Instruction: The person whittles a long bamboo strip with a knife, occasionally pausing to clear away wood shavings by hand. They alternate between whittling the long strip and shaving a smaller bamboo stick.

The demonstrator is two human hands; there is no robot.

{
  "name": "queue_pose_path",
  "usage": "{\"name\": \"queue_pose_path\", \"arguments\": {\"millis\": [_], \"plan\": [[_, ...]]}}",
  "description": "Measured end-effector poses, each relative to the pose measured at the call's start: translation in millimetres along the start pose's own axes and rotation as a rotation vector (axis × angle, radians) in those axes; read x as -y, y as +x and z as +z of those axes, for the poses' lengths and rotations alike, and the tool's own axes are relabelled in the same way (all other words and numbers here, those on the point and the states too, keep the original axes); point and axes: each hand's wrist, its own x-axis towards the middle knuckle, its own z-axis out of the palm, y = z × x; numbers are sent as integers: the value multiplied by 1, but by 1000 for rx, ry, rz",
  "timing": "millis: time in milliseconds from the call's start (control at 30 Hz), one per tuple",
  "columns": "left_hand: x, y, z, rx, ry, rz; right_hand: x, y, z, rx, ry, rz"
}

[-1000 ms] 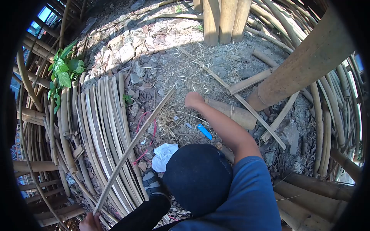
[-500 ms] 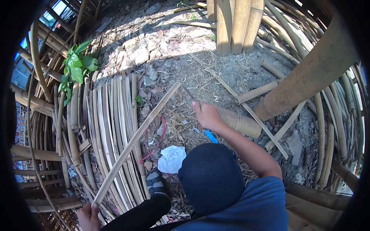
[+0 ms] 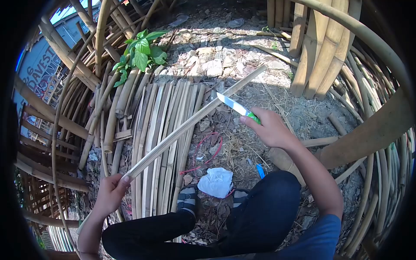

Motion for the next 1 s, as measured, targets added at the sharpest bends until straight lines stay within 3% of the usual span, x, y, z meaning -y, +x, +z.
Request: {"name": "queue_pose_path", "arguments": {"millis": [67, 167, 233, 333, 400, 500, 667, 867, 1000], "plan": [[-14, 9, 0, -4, -30, 109, 36, 3, -4, 248, 59, -43], [-19, 29, 7, -27, -130, 246, 88, -3, 15, 258, 216, -50], [-25, 37, 12, -14, -162, 280, 109, -7, 44, 223, 233, 95], [-34, 36, 21, -19, -168, 356, 143, -29, 78, 192, 304, 53], [-40, 32, 23, -57, -133, 387, 168, -44, 80, 308, 310, 38], [-56, 17, 19, -161, -15, 432, 179, -49, 82, 294, 468, 23], [-51, 15, 20, -304, 0, 538, 160, -29, 80, 137, 326, -22], [-41, 22, 23, -353, 3, 573, 143, -12, 63, -19, 245, 88], [-48, 19, 23, -316, 31, 550, 163, -39, 76, 189, 278, -88]]}}
